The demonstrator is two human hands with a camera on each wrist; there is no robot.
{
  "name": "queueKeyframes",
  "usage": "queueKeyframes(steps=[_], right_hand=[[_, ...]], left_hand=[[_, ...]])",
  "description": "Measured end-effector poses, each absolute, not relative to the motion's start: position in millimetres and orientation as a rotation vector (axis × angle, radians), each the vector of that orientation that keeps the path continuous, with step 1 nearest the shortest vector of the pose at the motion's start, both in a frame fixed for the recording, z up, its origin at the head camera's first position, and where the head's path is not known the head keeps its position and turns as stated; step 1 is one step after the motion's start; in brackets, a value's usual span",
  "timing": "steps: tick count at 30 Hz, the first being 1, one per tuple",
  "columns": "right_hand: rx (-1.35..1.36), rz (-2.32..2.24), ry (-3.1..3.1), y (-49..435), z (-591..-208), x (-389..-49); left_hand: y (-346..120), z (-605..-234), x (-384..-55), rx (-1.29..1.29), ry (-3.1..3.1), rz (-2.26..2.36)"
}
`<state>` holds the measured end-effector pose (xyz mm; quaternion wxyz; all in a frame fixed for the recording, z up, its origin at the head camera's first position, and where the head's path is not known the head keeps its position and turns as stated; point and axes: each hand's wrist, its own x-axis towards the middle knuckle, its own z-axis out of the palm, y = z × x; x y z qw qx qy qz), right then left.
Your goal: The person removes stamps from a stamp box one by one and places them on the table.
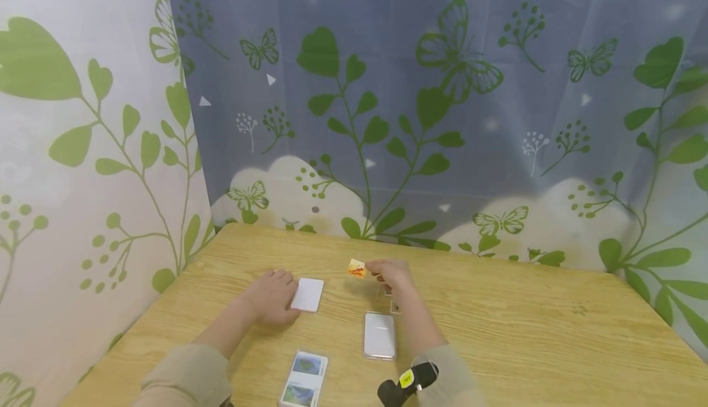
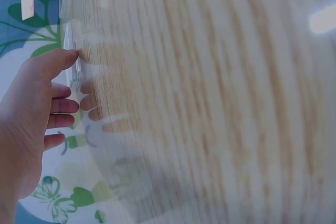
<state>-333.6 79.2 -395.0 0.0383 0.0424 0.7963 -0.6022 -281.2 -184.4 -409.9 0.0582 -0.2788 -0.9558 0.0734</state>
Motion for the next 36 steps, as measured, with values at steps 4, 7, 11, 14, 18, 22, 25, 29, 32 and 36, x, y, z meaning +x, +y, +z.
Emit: queueKeyframes(steps=[4, 7, 11, 14, 18, 22, 25, 29, 32, 36], right_hand=[[0.153, -1.872, 2.436, 91.6, -396.7, -338.3], [0.184, -1.902, 2.403, 101.3, -396.8, -339.8], [0.209, -1.935, 2.356, 113.6, -396.6, -340.3], [0.216, -1.93, 2.356, 122.0, -396.6, -341.1], [0.213, -1.909, 2.372, 133.4, -398.9, -342.9], [0.192, -1.901, 2.379, 143.9, -401.6, -343.4], [0.184, -1.898, 2.392, 151.7, -402.5, -343.0], [0.188, -1.892, 2.411, 164.0, -403.9, -342.3], [0.216, -1.914, 2.4, 173.0, -404.4, -342.3], [0.258, -1.915, 2.393, 182.8, -404.4, -343.3]], left_hand=[[-184.5, -409.6, -281.6, -0.848, -2.891, 0.227], [-184.7, -409.6, -281.9, -0.851, -2.89, 0.225], [-185.3, -411.0, -282.7, -0.856, -2.885, 0.222], [-185.8, -412.6, -283.6, -0.857, -2.877, 0.225], [-186.1, -413.6, -284.1, -0.859, -2.874, 0.222], [-186.4, -413.7, -284.4, -0.855, -2.886, 0.221], [-186.4, -414.4, -285.0, -0.856, -2.89, 0.212], [-186.2, -415.5, -285.4, -0.864, -2.886, 0.2], [-186.2, -415.2, -284.9, -0.866, -2.884, 0.199], [-186.6, -413.9, -283.8, -0.87, -2.888, 0.187]])
